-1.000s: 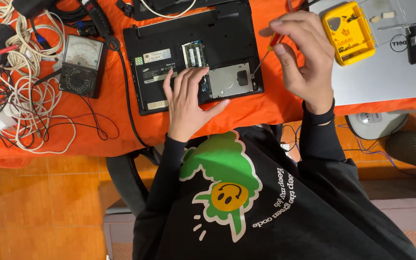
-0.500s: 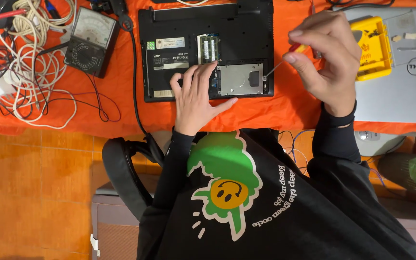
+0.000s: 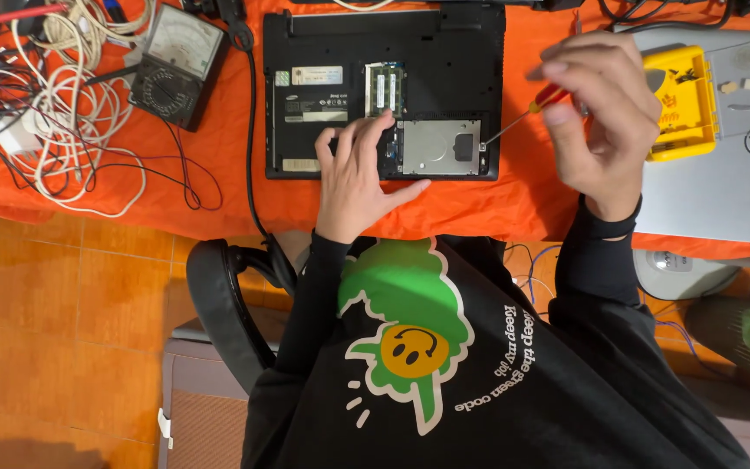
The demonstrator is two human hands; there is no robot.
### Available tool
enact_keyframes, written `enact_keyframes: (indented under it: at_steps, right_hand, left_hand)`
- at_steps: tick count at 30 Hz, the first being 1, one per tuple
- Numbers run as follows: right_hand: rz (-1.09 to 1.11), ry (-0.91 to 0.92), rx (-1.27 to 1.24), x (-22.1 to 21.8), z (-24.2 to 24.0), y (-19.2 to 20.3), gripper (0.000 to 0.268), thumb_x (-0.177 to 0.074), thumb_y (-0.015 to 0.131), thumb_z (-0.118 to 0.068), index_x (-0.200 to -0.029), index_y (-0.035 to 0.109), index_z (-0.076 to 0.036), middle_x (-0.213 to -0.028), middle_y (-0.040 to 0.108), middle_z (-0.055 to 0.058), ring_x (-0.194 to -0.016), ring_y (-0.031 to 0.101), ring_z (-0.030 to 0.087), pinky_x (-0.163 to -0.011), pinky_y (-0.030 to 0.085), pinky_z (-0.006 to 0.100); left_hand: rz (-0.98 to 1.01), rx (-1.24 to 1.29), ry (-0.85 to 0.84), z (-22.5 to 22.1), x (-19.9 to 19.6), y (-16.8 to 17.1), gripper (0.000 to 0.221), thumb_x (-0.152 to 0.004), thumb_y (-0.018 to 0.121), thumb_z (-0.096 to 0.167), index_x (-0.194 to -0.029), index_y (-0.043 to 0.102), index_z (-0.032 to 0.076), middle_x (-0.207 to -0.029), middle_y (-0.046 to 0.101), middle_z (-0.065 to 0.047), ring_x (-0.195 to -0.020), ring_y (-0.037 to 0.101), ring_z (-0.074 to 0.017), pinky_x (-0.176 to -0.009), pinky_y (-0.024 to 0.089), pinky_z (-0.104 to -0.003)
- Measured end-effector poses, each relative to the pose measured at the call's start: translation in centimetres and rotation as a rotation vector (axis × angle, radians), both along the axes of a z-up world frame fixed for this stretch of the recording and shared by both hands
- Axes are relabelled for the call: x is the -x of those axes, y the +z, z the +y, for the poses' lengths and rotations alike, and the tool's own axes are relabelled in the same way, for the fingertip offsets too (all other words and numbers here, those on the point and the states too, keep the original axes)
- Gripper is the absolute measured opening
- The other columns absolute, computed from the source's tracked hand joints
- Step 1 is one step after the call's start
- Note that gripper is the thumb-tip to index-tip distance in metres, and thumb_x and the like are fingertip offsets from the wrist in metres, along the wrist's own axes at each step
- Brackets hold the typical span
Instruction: Installing or replacing a laptop hard drive component using a screwdriver.
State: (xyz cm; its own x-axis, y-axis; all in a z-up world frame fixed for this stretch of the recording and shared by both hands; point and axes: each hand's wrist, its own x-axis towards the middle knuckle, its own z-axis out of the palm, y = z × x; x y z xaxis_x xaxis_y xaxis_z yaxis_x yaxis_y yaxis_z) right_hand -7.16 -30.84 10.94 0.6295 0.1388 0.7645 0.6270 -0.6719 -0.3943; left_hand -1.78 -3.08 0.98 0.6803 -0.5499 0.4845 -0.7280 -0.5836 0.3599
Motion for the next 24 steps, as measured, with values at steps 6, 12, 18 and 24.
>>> enact_keyframes:
  at_steps: [6, 12, 18, 24]
  right_hand:
    - [0.074, 0.049, -0.186, 0.4, -0.4, -0.9, 0.02, -0.109, 0.068, -0.012, -0.124, 0.065, 0.002, -0.116, 0.07, 0.013, -0.109, 0.062, 0.025, -0.094, 0.05, 0.032]
    - [0.033, 0.003, -0.071, 0.0, -0.4, -0.6, 0.021, -0.104, 0.07, -0.011, -0.117, 0.067, 0.005, -0.105, 0.069, 0.022, -0.105, 0.062, 0.032, -0.088, 0.047, 0.036]
    - [0.044, 0.029, -0.093, 0.4, -0.4, -1.2, 0.021, -0.118, 0.06, -0.009, -0.135, 0.061, 0.004, -0.113, 0.073, 0.019, -0.115, 0.06, 0.029, -0.102, 0.049, 0.038]
    - [0.047, -0.015, -0.108, 0.5, -0.5, -1.4, 0.022, -0.117, 0.066, -0.01, -0.135, 0.063, 0.003, -0.109, 0.073, 0.017, -0.11, 0.061, 0.027, -0.098, 0.049, 0.036]
  left_hand:
    - [0.022, 0.035, -0.034, 0.1, 0.1, -0.2, 0.097, -0.082, 0.087, 0.058, -0.149, 0.041, 0.004, -0.135, 0.064, -0.005, -0.13, 0.05, -0.0223, -0.112, 0.027, -0.048]
    - [-0.057, 0.04, -0.002, 0.4, 0.1, -0.8, 0.083, -0.086, 0.092, 0.048, -0.143, 0.044, 0.01, -0.108, 0.06, 0.0, -0.115, 0.051, -0.0219, -0.114, 0.03, -0.049]
    - [-0.1, 0.154, -0.059, 0.3, -0.1, -1.1, 0.09, -0.087, 0.093, 0.042, -0.147, 0.034, 0.01, -0.112, 0.061, -0.001, -0.114, 0.054, -0.0224, -0.116, 0.029, -0.05]
    - [-0.077, 0.138, -0.077, 0.2, -0.2, -0.8, 0.09, -0.087, 0.091, 0.045, -0.147, 0.034, 0.007, -0.112, 0.068, 0.0, -0.113, 0.055, -0.0222, -0.116, 0.029, -0.052]
